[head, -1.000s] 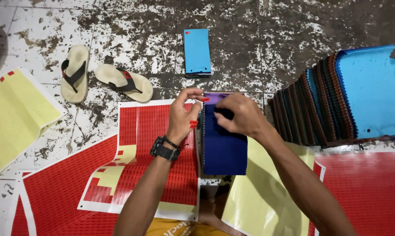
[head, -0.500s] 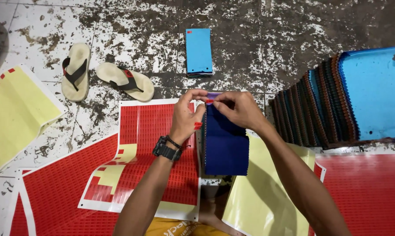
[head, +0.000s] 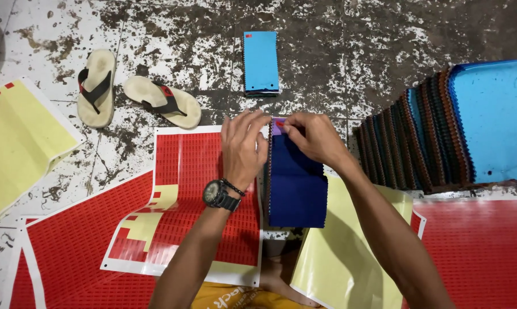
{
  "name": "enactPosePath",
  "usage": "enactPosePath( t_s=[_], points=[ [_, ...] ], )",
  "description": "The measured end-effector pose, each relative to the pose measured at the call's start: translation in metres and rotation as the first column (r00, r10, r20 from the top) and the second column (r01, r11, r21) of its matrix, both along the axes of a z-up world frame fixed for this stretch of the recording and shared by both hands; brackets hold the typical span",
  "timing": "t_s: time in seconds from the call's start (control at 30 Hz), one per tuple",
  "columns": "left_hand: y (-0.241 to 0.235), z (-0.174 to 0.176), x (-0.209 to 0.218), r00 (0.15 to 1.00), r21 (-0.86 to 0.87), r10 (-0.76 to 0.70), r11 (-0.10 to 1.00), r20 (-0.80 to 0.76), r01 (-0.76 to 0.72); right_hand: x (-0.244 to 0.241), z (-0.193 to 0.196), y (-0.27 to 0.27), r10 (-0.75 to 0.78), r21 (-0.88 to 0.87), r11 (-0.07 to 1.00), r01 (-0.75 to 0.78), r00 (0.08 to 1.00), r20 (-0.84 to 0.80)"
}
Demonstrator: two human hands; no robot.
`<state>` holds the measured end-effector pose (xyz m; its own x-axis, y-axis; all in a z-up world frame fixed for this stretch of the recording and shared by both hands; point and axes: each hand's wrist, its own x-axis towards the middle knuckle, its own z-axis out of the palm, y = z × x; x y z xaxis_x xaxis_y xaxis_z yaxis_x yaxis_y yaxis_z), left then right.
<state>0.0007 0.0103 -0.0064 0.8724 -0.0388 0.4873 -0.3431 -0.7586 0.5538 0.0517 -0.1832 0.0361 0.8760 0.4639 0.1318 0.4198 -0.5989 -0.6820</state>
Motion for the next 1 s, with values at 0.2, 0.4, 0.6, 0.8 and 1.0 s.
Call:
enactPosePath(
  t_s=[0.2,0.4,0.6,0.8,1.0],
  points=[
    [0.01,-0.026,0.008,0.986,0.26,-0.066,0.965,0.153,0.024,0.003,0.002,0.003,-0.011,-0.062,0.998,0.009,0.999,-0.042],
    [0.01,-0.031,0.016,0.962,0.447,-0.089,0.894,0.259,-0.037,0.012,-0.017,0.007,-0.047,-0.227,0.973,0.042,0.999,-0.014],
    [0.007,-0.016,0.017,0.974,0.508,-0.103,0.861,0.204,-0.015,0.021,-0.039,0.01,-0.106,-0.322,0.94,0.113,0.994,0.04],
    [0.011,-0.007,0.018,0.99,0.468,-0.119,0.881,0.078,0.069,0.033,-0.015,-0.003,0.026,-0.407,0.904,0.127,0.937,0.348],
    [0.015,-0.012,0.02,0.995,0.343,-0.098,0.935,0.019,0.085,0.036,-0.038,-0.014,0.121,-0.365,0.931,0.02,0.926,0.358]
  ],
)
